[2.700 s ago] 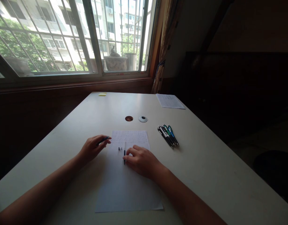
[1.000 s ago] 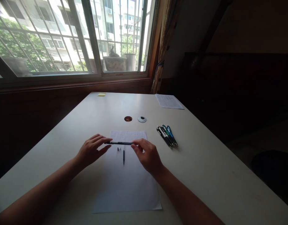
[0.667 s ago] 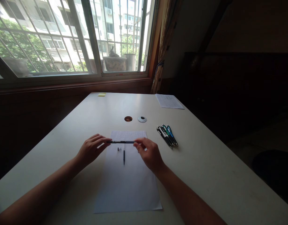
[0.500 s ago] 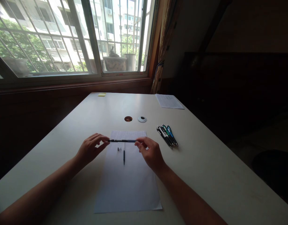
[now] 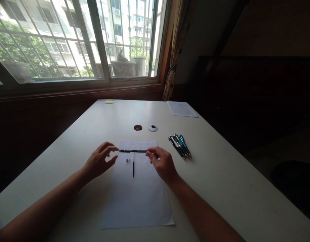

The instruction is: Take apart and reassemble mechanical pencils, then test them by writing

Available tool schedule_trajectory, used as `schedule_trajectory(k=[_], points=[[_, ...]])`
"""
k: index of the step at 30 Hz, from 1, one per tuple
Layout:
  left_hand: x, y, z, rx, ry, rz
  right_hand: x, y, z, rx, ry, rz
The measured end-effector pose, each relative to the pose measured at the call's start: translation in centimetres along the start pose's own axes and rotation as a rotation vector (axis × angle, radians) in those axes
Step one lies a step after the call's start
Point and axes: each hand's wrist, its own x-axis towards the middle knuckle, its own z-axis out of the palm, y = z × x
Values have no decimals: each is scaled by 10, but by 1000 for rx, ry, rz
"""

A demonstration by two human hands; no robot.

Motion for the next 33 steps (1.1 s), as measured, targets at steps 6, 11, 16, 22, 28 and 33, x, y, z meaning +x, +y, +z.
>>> schedule_trajectory(k=[6, 11, 16, 22, 28, 33], points=[[0, -1, 0, -6, 16, -6, -1, 2, 0, 13, -3, 1], [0, -1, 1, -33, 6, 26, -1, 1, 1, 12, -26, 20], [1, 0, 1, -59, -13, 76, -2, -3, 2, 35, -82, -1], [2, -3, 2, -113, 8, 79, -2, -4, 2, 45, -77, -4], [5, 0, -2, -202, 33, 35, -2, -3, 0, 70, -58, 23], [4, 1, 0, -307, 30, 6, -2, -2, 2, 78, -75, 15]])
